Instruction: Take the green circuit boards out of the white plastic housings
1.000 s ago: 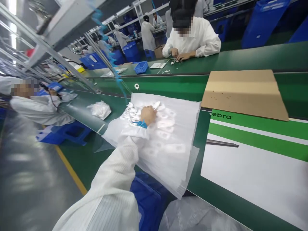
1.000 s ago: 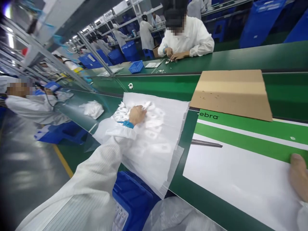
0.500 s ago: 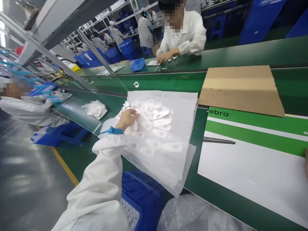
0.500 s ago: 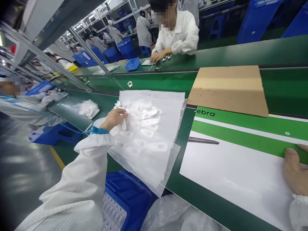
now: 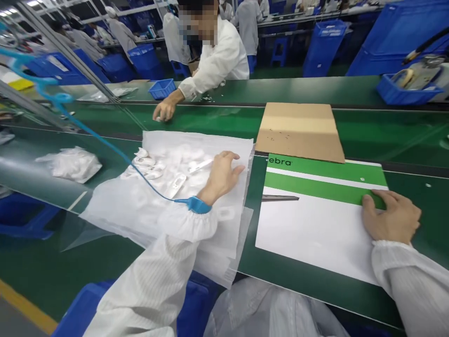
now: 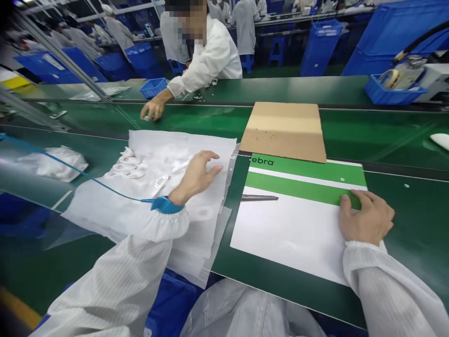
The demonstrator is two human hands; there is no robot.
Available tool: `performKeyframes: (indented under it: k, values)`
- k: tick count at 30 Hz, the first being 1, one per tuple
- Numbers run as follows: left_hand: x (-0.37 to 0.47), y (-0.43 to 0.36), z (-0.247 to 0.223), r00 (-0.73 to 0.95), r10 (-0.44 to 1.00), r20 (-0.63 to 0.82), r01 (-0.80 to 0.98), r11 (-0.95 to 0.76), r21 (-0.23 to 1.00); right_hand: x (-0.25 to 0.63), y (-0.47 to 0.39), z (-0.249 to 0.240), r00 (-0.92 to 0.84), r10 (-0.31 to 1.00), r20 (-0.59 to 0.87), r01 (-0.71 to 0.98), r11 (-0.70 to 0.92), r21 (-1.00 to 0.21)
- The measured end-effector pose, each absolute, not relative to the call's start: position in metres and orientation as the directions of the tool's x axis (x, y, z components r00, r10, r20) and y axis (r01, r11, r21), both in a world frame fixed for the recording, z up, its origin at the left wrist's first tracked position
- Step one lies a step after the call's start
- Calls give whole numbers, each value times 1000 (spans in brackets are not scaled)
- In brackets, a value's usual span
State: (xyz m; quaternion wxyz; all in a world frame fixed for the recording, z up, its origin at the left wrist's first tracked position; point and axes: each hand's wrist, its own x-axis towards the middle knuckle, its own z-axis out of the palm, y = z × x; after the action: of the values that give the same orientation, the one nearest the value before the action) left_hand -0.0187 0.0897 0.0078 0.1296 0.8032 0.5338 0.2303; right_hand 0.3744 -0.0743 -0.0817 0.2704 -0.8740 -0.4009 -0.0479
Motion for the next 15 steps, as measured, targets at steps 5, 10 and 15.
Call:
performKeyframes:
  k: [5, 10, 15]
  values:
    - [70, 76, -17, 390, 872, 294, 653, -487, 579, 365, -73, -72, 694, 641, 328, 712, -541, -448]
    - [129, 76, -43, 306, 882, 360, 595, -472, 650, 367, -71, -77, 687, 650, 326, 719, -540, -438]
    - [140, 80, -67, 285, 886, 366, 602, -462, 651, 371, -74, -72, 645, 695, 316, 751, -502, -429]
